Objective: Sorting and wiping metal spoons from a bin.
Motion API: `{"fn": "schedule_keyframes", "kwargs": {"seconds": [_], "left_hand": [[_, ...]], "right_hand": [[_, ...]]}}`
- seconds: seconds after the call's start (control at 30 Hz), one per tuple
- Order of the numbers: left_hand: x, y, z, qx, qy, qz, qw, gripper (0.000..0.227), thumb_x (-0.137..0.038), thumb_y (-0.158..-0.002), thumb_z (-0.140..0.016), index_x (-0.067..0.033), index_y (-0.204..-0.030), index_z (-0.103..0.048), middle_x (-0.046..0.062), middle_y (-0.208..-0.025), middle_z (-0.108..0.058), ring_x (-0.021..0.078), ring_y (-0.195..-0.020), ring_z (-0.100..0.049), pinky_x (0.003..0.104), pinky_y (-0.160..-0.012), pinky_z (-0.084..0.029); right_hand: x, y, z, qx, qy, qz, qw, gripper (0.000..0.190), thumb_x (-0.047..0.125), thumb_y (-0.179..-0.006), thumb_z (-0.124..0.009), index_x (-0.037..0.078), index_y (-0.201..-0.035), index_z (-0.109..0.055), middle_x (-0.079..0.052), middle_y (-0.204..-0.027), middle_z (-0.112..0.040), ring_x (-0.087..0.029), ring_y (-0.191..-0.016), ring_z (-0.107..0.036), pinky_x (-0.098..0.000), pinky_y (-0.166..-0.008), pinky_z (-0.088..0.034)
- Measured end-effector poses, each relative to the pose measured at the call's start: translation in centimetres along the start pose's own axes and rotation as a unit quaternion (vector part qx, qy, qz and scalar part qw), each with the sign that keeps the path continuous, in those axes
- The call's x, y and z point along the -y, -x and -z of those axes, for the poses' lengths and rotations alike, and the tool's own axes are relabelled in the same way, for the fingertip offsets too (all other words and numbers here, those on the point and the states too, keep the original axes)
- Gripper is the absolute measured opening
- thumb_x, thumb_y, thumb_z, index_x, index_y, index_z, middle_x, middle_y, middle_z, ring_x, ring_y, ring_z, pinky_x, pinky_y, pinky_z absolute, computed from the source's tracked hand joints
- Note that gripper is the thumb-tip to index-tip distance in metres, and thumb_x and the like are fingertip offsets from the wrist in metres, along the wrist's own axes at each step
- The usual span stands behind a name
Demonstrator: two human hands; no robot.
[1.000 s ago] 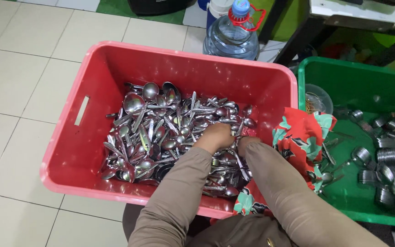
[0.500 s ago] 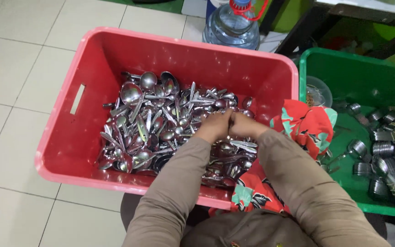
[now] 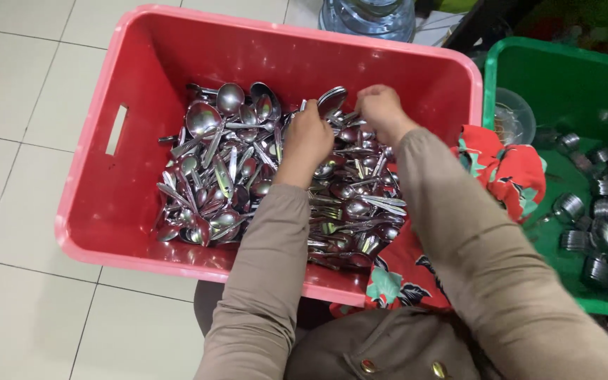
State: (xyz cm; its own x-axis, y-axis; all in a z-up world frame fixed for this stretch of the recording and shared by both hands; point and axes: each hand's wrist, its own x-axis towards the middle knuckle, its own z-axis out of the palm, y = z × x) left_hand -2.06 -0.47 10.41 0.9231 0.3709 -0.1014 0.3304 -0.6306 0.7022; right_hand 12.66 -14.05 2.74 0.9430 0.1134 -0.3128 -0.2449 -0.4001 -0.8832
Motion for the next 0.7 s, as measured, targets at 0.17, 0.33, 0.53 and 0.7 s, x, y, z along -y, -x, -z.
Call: {"fn": "schedule_keyframes", "kwargs": {"seconds": [0.17,0.33,0.53,0.7], "left_hand": [[-1.6,1.1,1.0,-0.034,0.062,-0.017,0.997,0.036,-0.012,-0.090,-0.047,0.0002,-0.123,-0.057,0.034,-0.103,-0.068,0.0565,-0.107,-0.065,0.064,-0.089,-0.053],[-1.8,1.3,0.7,-0.040,0.091,-0.001,0.995,0.039,-0.017,-0.091,-0.045,-0.0005,-0.124,-0.057,0.035,-0.104,-0.068,0.0571,-0.108,-0.064,0.065,-0.094,-0.050],[-1.5,1.3,0.8,-0.058,0.079,0.024,0.995,0.037,-0.025,-0.089,-0.047,-0.0083,-0.120,-0.060,0.030,-0.102,-0.070,0.0524,-0.110,-0.065,0.062,-0.095,-0.050],[-0.7,0.8,0.3,-0.063,0.062,0.011,0.996,0.037,-0.024,-0.088,-0.048,-0.0081,-0.120,-0.059,0.030,-0.102,-0.071,0.0512,-0.108,-0.066,0.061,-0.094,-0.050]], "right_hand": [[-20.0,-5.0,-2.6,-0.083,0.323,0.071,0.940,0.018,0.012,-0.091,-0.060,0.005,-0.098,-0.075,-0.015,-0.084,-0.071,-0.033,-0.074,-0.073,-0.0436,-0.052,-0.060],[-28.6,-3.0,2.9,-0.143,0.263,-0.125,0.946,0.028,0.019,-0.075,-0.073,0.003,-0.097,-0.079,-0.023,-0.096,-0.075,-0.040,-0.101,-0.072,-0.0485,-0.077,-0.061],[-18.3,2.8,3.0,-0.136,0.292,-0.149,0.935,0.045,0.014,-0.077,-0.071,0.006,-0.120,-0.060,-0.021,-0.118,-0.061,-0.041,-0.114,-0.064,-0.0502,-0.096,-0.055],[-19.4,2.9,2.6,0.035,0.406,-0.112,0.906,0.053,0.029,-0.080,-0.064,0.004,-0.127,-0.059,-0.025,-0.127,-0.064,-0.047,-0.124,-0.059,-0.0564,-0.099,-0.050]]}}
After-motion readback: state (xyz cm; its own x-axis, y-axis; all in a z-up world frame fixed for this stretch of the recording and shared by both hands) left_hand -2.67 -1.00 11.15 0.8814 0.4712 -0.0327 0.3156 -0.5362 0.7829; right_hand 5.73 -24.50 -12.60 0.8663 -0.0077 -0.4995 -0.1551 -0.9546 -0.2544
